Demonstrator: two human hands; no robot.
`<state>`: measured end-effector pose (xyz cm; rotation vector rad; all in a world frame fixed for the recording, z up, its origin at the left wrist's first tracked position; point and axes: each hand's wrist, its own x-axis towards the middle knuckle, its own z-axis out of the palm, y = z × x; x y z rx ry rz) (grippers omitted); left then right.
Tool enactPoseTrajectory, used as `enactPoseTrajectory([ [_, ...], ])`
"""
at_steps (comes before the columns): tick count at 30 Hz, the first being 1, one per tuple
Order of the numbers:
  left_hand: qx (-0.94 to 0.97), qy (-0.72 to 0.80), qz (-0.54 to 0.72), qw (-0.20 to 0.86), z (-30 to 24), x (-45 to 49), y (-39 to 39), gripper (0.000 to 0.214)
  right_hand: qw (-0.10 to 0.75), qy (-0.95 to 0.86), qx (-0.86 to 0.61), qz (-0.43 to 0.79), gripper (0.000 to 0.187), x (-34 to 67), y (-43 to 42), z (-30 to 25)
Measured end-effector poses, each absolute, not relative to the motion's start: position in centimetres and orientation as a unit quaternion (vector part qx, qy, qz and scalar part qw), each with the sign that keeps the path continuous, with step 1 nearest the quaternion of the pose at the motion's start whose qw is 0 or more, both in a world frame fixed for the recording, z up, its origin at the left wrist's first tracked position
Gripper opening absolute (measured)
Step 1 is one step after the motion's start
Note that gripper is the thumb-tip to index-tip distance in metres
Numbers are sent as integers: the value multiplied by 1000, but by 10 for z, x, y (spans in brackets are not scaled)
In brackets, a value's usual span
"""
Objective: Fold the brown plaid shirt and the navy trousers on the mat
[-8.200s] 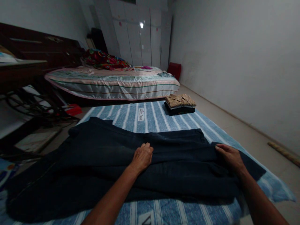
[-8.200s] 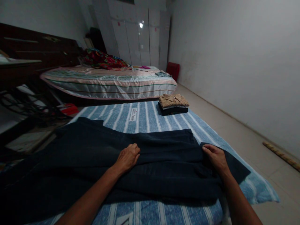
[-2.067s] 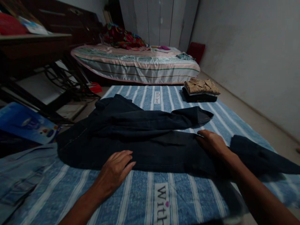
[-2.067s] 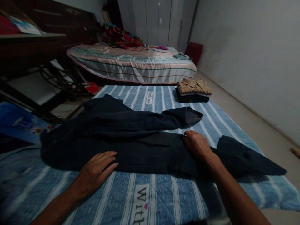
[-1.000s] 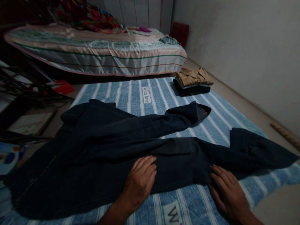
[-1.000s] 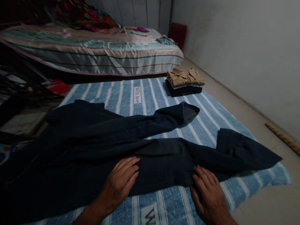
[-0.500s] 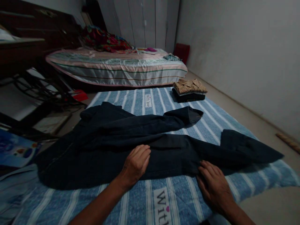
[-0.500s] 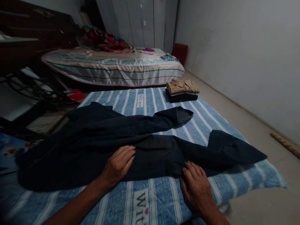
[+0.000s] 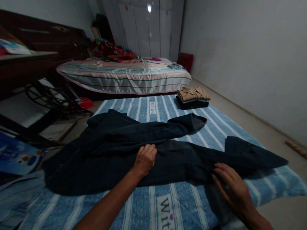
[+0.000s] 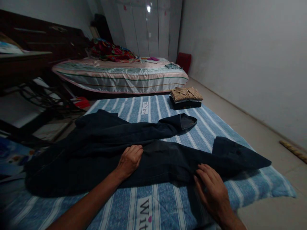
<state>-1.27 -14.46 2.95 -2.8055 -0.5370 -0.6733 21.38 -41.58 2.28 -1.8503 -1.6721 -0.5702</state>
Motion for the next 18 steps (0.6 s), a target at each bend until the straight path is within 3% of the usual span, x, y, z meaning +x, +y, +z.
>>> enactPoseTrajectory([
  [7, -939, -194, -259, 116, 23, -10, -143, 15, 195, -569, -736, -311, 27, 269, -431, 41],
  [12, -920, -204, -330, 43, 41, -20, -148, 18, 97, -577, -761, -282, 39, 290, -439, 30],
  [18, -912, -212, -352, -19, 84, -54, -160, 14, 70, -576, -763, -284, 34, 292, -428, 18],
])
